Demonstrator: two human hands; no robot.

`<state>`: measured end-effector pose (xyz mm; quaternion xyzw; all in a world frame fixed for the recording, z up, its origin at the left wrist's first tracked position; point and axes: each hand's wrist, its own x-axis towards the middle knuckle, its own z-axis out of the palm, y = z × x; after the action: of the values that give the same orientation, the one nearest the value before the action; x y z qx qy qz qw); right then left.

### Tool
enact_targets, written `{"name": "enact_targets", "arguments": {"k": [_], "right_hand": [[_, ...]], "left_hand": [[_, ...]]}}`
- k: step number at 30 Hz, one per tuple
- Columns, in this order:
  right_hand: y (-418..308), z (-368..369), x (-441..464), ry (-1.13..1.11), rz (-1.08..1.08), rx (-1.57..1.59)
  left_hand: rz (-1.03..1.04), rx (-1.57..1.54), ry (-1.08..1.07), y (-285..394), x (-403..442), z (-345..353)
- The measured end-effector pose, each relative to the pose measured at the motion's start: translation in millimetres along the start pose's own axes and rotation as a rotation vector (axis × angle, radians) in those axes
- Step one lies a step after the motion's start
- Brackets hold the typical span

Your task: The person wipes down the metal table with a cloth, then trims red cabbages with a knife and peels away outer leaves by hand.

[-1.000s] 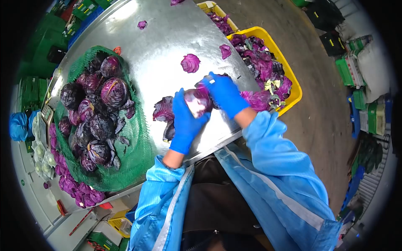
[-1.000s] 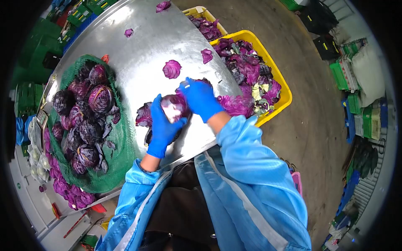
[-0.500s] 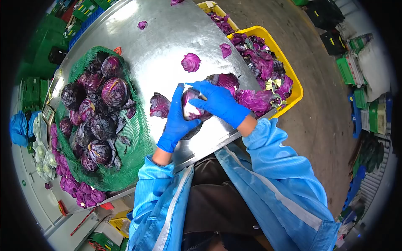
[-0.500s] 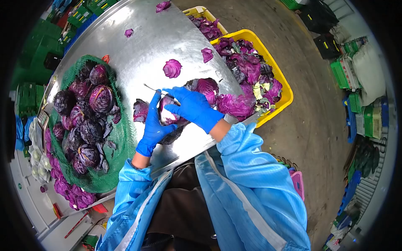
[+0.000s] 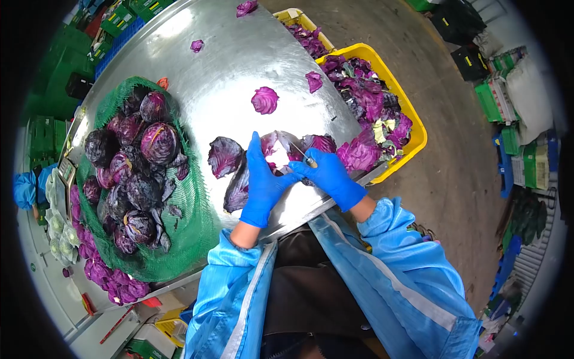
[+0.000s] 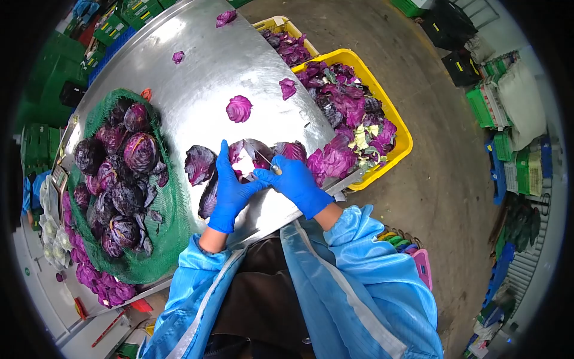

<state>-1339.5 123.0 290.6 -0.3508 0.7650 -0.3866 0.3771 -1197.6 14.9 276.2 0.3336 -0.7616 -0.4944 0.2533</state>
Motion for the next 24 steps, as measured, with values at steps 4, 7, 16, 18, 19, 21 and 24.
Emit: {"name": "enact_targets", "arguments": {"k": [4, 7, 16, 18, 19, 21, 24], "right_hand": [[-18.9, -15.0, 0.9, 0.252, -0.269, -0.341], [-32.6, -19.3, 13.5, 0.073, -0.241, -0.632], [-8.0, -47.8, 84.0, -0.084, 0.084, -0.408], [-3.3, -37.7, 73.7, 0.047, -0.050, -0.404], [-0.4, -33.4, 71.0, 0.179, -0.177, -0.399], [20.9, -44.8, 88.6, 0.183, 0.047, 0.033], [21.0, -82.6, 94.1, 0.253, 0.093, -0.511]], "left_hand": [[-0.032, 0.060, 0.002, 1.5, 18.1, -1.9], [-0.021, 0.104, -0.109, 17.9, 30.6, -5.1], [-0.005, 0.258, -0.135, 4.5, 27.4, -0.2], [-0.009, 0.117, -0.132, -3.8, 14.7, -7.8], [0.015, 0.049, -0.136, -9.3, 10.5, -12.5], [0.060, 0.060, -0.167, -12.6, 3.4, -19.0], [0.101, 0.018, -0.234, -10.3, 9.1, -27.1]]}}
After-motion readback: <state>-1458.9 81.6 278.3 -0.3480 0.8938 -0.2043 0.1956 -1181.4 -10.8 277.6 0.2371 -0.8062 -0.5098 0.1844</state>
